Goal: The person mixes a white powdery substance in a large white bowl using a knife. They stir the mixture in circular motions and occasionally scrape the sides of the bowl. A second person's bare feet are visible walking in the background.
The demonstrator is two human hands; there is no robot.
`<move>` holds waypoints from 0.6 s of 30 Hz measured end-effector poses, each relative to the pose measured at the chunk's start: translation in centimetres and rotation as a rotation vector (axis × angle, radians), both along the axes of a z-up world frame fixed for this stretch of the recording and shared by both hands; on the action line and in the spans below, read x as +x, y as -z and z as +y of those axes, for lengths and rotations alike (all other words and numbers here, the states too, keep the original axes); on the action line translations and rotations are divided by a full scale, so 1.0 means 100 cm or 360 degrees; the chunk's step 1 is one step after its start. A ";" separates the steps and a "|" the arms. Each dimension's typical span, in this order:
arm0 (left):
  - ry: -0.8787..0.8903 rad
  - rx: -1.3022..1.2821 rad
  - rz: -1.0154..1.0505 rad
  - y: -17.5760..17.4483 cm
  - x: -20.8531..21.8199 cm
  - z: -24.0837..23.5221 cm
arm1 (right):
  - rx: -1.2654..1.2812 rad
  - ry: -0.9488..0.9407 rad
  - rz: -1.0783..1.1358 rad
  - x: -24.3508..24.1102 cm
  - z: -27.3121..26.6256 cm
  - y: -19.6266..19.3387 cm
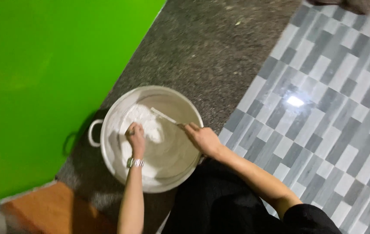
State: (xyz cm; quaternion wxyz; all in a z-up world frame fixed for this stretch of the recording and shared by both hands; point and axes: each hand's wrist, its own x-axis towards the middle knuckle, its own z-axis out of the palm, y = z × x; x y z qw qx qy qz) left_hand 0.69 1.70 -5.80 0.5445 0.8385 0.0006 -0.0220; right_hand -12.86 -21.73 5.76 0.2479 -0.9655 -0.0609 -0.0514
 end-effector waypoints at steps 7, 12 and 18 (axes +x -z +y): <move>-0.0337 -0.0352 0.0028 -0.027 0.004 -0.035 | -0.0226 0.0063 -0.0051 0.000 0.010 -0.002; -0.0303 -0.0342 0.0142 -0.024 0.004 -0.046 | -0.0230 0.0038 -0.0011 0.003 0.009 0.002; -0.0040 -0.0395 0.0154 -0.023 -0.006 -0.035 | -0.0209 0.0073 0.0007 0.002 0.014 0.009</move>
